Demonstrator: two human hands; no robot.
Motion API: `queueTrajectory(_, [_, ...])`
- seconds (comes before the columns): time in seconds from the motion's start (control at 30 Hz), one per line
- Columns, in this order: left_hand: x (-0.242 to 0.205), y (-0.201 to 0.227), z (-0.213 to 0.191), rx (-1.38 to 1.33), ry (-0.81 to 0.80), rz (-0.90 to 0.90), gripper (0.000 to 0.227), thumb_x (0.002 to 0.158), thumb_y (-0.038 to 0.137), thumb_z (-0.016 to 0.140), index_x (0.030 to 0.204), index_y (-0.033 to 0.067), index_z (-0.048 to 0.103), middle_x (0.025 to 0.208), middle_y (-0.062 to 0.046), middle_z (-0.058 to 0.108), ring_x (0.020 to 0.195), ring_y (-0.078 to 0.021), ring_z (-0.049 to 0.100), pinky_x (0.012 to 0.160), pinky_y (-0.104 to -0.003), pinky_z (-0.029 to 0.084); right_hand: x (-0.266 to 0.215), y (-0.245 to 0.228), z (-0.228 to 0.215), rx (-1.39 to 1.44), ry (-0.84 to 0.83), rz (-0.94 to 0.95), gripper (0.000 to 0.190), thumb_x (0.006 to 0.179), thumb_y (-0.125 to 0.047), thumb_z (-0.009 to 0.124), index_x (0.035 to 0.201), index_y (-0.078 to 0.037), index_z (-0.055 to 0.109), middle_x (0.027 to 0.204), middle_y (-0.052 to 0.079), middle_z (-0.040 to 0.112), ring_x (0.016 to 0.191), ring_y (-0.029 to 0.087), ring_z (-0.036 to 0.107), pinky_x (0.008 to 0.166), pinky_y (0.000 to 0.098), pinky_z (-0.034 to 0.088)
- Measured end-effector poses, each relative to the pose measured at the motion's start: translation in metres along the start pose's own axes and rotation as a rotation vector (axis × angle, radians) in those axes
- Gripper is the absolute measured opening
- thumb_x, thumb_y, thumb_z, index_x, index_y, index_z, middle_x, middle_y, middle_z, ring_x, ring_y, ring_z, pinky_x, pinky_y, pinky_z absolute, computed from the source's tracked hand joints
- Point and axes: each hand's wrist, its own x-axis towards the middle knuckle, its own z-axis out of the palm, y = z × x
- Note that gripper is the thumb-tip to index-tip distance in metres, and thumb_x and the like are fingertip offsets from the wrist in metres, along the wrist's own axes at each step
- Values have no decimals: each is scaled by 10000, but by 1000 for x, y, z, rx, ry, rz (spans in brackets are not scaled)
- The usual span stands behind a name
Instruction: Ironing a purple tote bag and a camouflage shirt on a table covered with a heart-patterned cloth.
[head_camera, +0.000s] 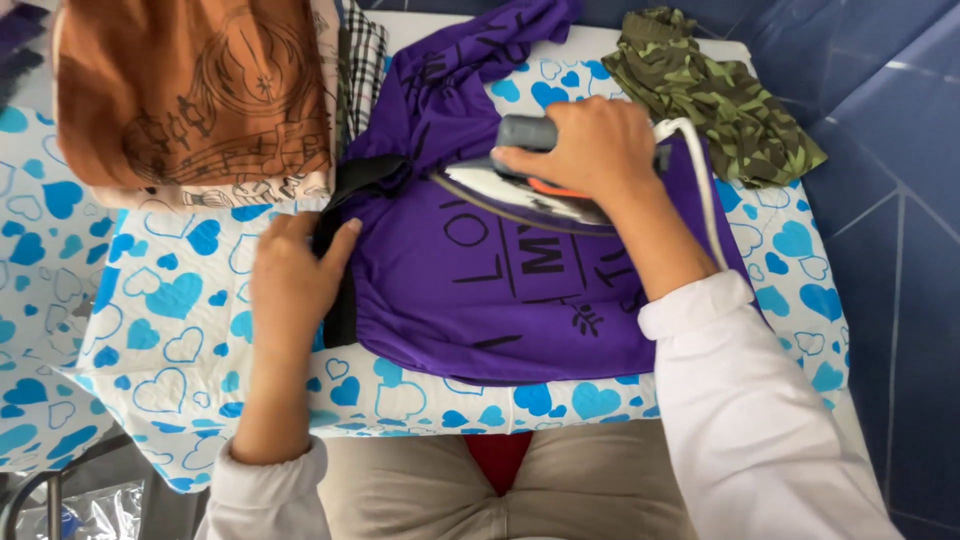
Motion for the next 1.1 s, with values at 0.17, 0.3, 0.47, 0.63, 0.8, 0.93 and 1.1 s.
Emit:
queueTrajectory(0.17, [2,25,10,-245,14,-261,338,1057,359,619,929,47,596,770,-178,643,765,-391,645,648,-493,477,-8,-45,-10,163,76,-130,775,758,-939,534,750,-187,723,615,70,655,639,347,697,581,448,502])
queueTrajectory(0.3, [-1,30,15,-204,238,-117,276,1066,288,640,1071,13,643,851,-263,625,843,-514,662,640,-544,512,-21,-84,-21,297,133,-248,763,655,-926,573,777,-193,746,649,91,702,702,363,737,641,467,533])
queueTrajectory(0.47, [-3,21,12,-166,277,-65,234,1090,293,651,1063,62,633,881,-165,594,844,-424,668,650,-471,520,-27,-88,-18,306,142,-260,755,718,-898,576,808,-169,751,684,84,723,707,339,744,642,443,533])
queueTrajectory(0.63, [-6,14,11,-188,260,-50,200,1079,275,685,1104,79,652,906,-143,578,862,-404,672,668,-464,539,-27,-52,-16,253,83,-203,842,707,-950,520,850,-153,750,726,123,733,765,394,748,668,502,543])
queueTrajectory(0.8, [-5,5,15,-193,199,-62,226,1084,307,704,1117,84,692,885,-163,613,828,-407,675,647,-456,539,-34,13,-11,120,112,-65,789,848,-904,558,810,-138,744,664,104,698,714,366,744,625,449,528])
queueTrajectory(0.93, [-3,-18,30,-199,182,-62,253,1088,351,727,1069,99,704,857,-141,623,804,-384,679,630,-440,535,-45,61,-1,45,62,13,812,841,-914,558,799,-123,733,666,131,689,723,392,735,619,465,534])
queueTrajectory(1.1, [-5,-23,30,-193,153,-50,331,1102,333,755,973,31,711,792,-158,621,728,-365,666,597,-422,520,-65,102,2,-78,52,155,795,914,-921,568,756,-156,714,608,84,648,641,338,722,568,403,506])
